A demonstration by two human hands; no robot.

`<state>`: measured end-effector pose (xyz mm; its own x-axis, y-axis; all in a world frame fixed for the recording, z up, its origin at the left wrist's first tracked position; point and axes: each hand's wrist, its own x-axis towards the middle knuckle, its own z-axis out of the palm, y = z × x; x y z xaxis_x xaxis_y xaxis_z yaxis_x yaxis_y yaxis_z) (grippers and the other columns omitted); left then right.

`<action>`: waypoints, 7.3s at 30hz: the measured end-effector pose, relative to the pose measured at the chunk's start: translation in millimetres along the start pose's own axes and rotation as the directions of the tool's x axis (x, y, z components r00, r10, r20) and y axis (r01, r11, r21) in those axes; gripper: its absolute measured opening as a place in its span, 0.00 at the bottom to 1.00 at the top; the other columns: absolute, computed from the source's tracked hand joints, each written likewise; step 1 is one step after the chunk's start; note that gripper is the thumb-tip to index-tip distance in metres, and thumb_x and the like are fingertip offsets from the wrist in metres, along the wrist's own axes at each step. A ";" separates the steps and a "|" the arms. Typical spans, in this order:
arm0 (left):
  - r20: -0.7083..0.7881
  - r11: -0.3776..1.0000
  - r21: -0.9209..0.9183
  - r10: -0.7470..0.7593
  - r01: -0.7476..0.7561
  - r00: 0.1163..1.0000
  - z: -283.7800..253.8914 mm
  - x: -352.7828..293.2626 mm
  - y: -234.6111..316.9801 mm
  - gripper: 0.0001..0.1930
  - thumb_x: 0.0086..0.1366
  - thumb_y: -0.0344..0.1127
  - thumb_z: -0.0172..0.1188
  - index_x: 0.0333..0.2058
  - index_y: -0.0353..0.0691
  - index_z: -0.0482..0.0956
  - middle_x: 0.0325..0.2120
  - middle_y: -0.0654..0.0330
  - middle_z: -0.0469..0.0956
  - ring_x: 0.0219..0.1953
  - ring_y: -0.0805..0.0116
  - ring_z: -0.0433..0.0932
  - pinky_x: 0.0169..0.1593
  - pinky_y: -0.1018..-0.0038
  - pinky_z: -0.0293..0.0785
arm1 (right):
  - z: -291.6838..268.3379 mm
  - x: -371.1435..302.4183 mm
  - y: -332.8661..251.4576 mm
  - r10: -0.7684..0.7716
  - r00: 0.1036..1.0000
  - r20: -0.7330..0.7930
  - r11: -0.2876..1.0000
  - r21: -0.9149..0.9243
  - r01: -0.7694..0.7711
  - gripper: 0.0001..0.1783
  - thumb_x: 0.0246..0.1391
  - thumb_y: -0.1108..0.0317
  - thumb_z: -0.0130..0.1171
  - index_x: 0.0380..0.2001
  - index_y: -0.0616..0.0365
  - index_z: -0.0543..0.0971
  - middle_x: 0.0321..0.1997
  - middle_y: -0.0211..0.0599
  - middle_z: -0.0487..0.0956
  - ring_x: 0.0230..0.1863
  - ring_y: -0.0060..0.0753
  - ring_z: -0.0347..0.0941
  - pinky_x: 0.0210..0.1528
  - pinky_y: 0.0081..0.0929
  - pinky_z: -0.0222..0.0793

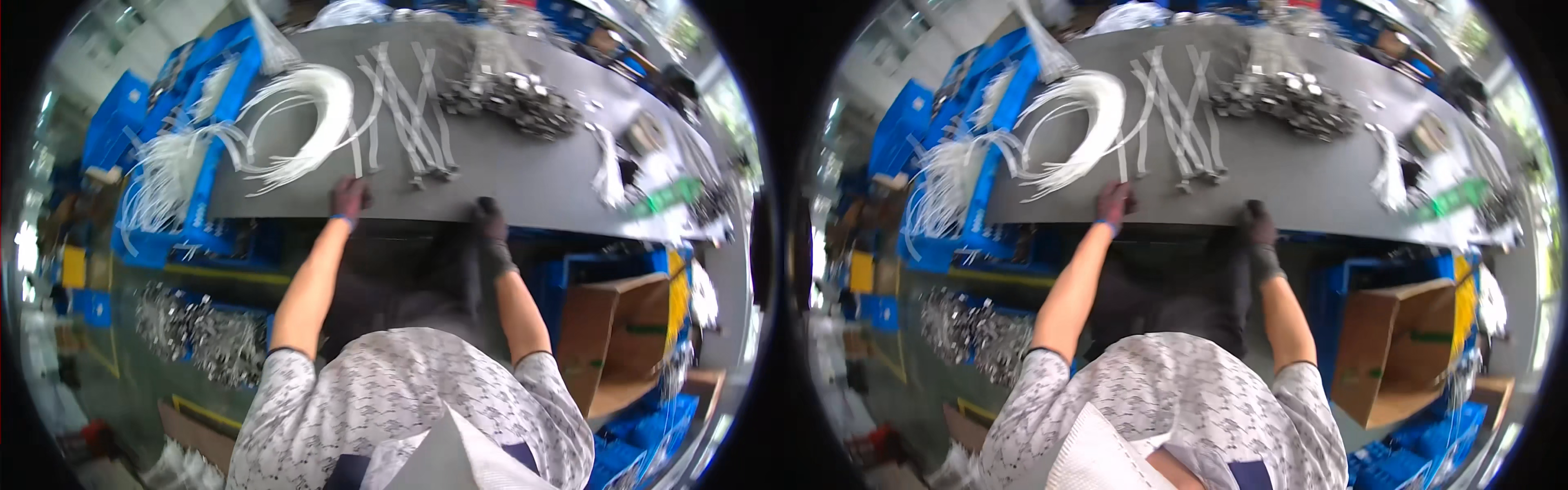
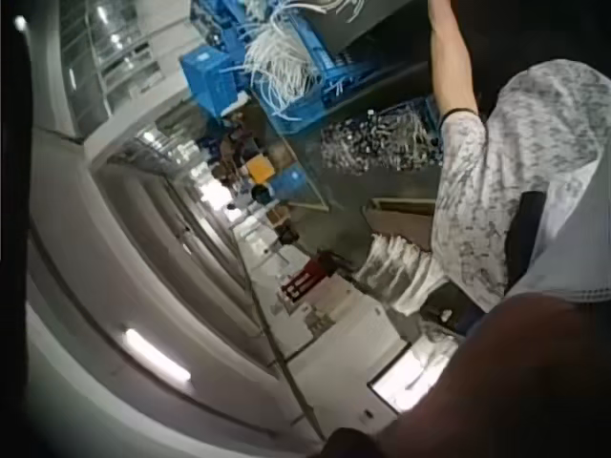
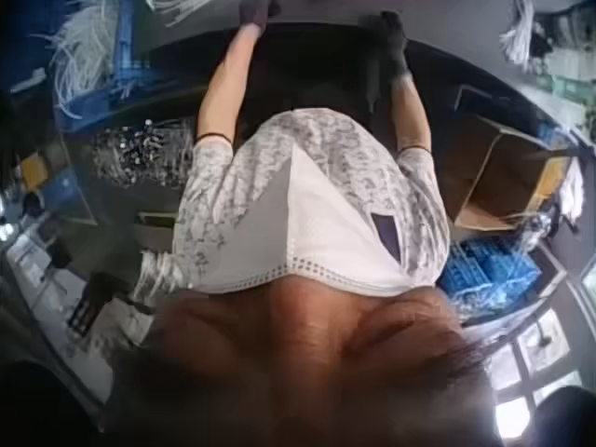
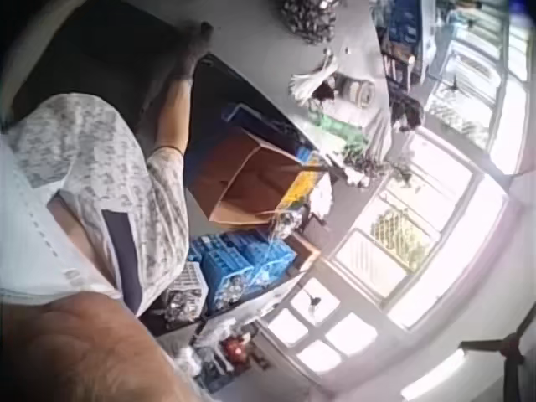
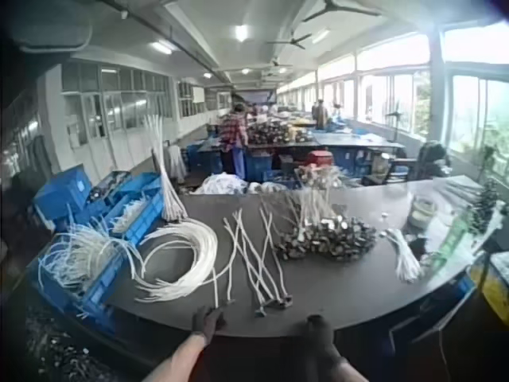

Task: Sorting and bundling electrical wire harnesses at a manual assembly station.

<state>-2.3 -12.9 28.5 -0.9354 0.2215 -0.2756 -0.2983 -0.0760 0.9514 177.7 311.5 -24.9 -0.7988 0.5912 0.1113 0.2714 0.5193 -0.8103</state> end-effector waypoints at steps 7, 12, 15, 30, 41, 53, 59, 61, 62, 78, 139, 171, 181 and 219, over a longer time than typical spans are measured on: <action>0.118 0.995 -0.059 -0.075 0.083 0.990 12.3 -62.2 49.2 0.10 0.68 0.37 0.59 0.43 0.39 0.77 0.30 0.59 0.80 0.25 0.68 0.80 0.29 0.70 0.82 | -41.9 -13.0 -5.2 0.046 0.991 -0.122 0.999 0.021 -0.044 0.17 0.57 0.64 0.56 0.46 0.60 0.82 0.35 0.51 0.85 0.40 0.43 0.83 0.44 0.35 0.76; 0.097 0.998 0.035 -0.046 0.043 0.994 21.5 -48.6 52.7 0.11 0.69 0.38 0.57 0.44 0.37 0.75 0.28 0.56 0.80 0.24 0.66 0.81 0.25 0.68 0.81 | -45.2 21.0 -16.0 0.123 0.992 -0.029 0.984 0.133 -0.118 0.18 0.56 0.64 0.55 0.47 0.59 0.81 0.26 0.47 0.82 0.26 0.37 0.81 0.31 0.34 0.75; 0.076 0.992 0.115 0.040 -0.049 0.996 48.5 -30.6 32.5 0.10 0.69 0.38 0.54 0.38 0.37 0.73 0.26 0.55 0.79 0.21 0.66 0.79 0.22 0.70 0.78 | -54.1 59.0 7.6 0.039 0.994 -0.103 0.997 0.066 -0.032 0.19 0.56 0.64 0.55 0.50 0.59 0.79 0.23 0.43 0.80 0.20 0.31 0.77 0.25 0.31 0.73; -0.194 0.543 0.826 0.528 -0.153 0.827 53.8 71.4 -28.1 0.14 0.73 0.45 0.48 0.45 0.42 0.74 0.37 0.47 0.80 0.38 0.42 0.79 0.40 0.53 0.75 | -57.7 294.1 -1.1 0.217 0.949 -0.228 0.812 -0.498 -0.306 0.25 0.57 0.56 0.56 0.57 0.50 0.72 0.53 0.60 0.77 0.52 0.63 0.75 0.51 0.50 0.72; -0.205 0.539 0.832 0.517 -0.130 0.831 38.7 73.5 -28.4 0.15 0.73 0.43 0.49 0.48 0.40 0.74 0.39 0.47 0.79 0.42 0.44 0.79 0.44 0.56 0.75 | -1.3 278.0 -17.7 -0.052 0.846 -0.531 0.998 0.008 0.066 0.22 0.61 0.56 0.56 0.49 0.63 0.77 0.46 0.54 0.81 0.48 0.52 0.77 0.51 0.38 0.71; -0.220 0.518 0.850 0.509 -0.092 0.832 46.0 74.4 -29.5 0.15 0.72 0.48 0.48 0.50 0.49 0.72 0.39 0.52 0.81 0.40 0.43 0.80 0.41 0.52 0.77 | -51.6 285.9 32.1 -0.562 0.811 0.163 0.654 -0.512 0.557 0.17 0.53 0.55 0.63 0.33 0.60 0.79 0.19 0.44 0.78 0.20 0.39 0.77 0.28 0.40 0.73; -0.221 0.577 0.812 0.447 -0.091 0.867 37.8 77.5 -30.0 0.14 0.72 0.47 0.49 0.48 0.45 0.74 0.40 0.49 0.80 0.43 0.43 0.79 0.42 0.52 0.75 | -57.0 190.6 -29.8 -0.222 0.955 -0.198 0.860 -0.501 0.096 0.13 0.53 0.69 0.51 0.40 0.55 0.80 0.30 0.59 0.80 0.39 0.68 0.76 0.42 0.52 0.72; -0.178 0.601 0.786 0.443 -0.144 0.879 42.6 75.1 -20.7 0.15 0.72 0.47 0.49 0.47 0.44 0.74 0.39 0.48 0.80 0.42 0.43 0.79 0.42 0.52 0.74 | -71.1 164.0 -25.0 0.020 0.995 -0.099 0.961 -0.272 -0.046 0.12 0.56 0.64 0.56 0.36 0.60 0.81 0.31 0.50 0.81 0.29 0.48 0.79 0.32 0.40 0.74; -0.182 0.630 0.760 0.441 -0.159 0.879 42.9 72.5 -19.0 0.15 0.72 0.47 0.50 0.47 0.44 0.74 0.38 0.47 0.80 0.42 0.43 0.79 0.41 0.52 0.74 | -71.9 147.2 -36.1 0.310 0.949 0.056 0.951 -0.010 -0.310 0.13 0.57 0.61 0.59 0.36 0.62 0.81 0.32 0.44 0.82 0.27 0.37 0.79 0.28 0.33 0.74; 0.615 0.938 -0.031 -0.255 0.346 0.746 106.3 10.4 67.1 0.12 0.65 0.36 0.64 0.43 0.36 0.76 0.35 0.57 0.81 0.34 0.63 0.83 0.40 0.64 0.85 | -127.7 -359.4 164.0 0.234 0.837 0.495 0.769 -0.621 0.152 0.07 0.45 0.69 0.64 0.28 0.59 0.79 0.28 0.48 0.80 0.32 0.52 0.78 0.35 0.43 0.74; 0.617 0.894 0.178 0.225 -0.412 0.754 176.7 -56.2 25.8 0.13 0.67 0.38 0.60 0.42 0.34 0.80 0.34 0.56 0.79 0.34 0.67 0.77 0.42 0.70 0.74 | -2.1 -6.3 -115.8 0.192 0.979 0.066 0.710 0.679 -0.185 0.30 0.70 0.47 0.42 0.46 0.65 0.79 0.37 0.39 0.83 0.35 0.31 0.78 0.38 0.29 0.74; 0.254 0.952 0.262 -0.228 0.160 0.940 9.2 11.9 99.2 0.14 0.66 0.41 0.64 0.42 0.36 0.80 0.26 0.62 0.80 0.22 0.74 0.78 0.26 0.75 0.77 | -14.4 206.8 58.4 -0.157 0.975 0.156 0.955 -0.227 0.191 0.24 0.59 0.49 0.56 0.43 0.62 0.81 0.37 0.49 0.83 0.35 0.40 0.80 0.38 0.36 0.74; 0.466 0.962 -0.150 -0.136 0.229 0.874 68.8 -0.1 113.5 0.12 0.70 0.37 0.60 0.46 0.34 0.77 0.33 0.58 0.81 0.33 0.68 0.82 0.40 0.70 0.82 | -119.1 -217.1 106.2 0.279 0.919 0.277 0.816 -0.573 -0.075 0.08 0.58 0.67 0.55 0.39 0.57 0.78 0.34 0.50 0.81 0.35 0.56 0.78 0.34 0.44 0.74; 0.581 0.969 0.238 -0.088 -0.065 0.809 211.9 -54.2 -6.5 0.10 0.65 0.36 0.63 0.38 0.34 0.84 0.33 0.59 0.84 0.37 0.74 0.81 0.45 0.75 0.77 | -116.7 -193.6 37.5 0.138 0.861 0.489 0.964 -0.265 -0.005 0.15 0.62 0.62 0.50 0.43 0.56 0.82 0.42 0.54 0.82 0.45 0.60 0.78 0.46 0.48 0.73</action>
<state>90.5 181.5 66.2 -0.6202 0.7508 -0.2271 -0.1829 0.1431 0.9727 405.1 288.5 -9.7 -0.9129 0.2796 -0.2973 0.4076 0.6614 -0.6296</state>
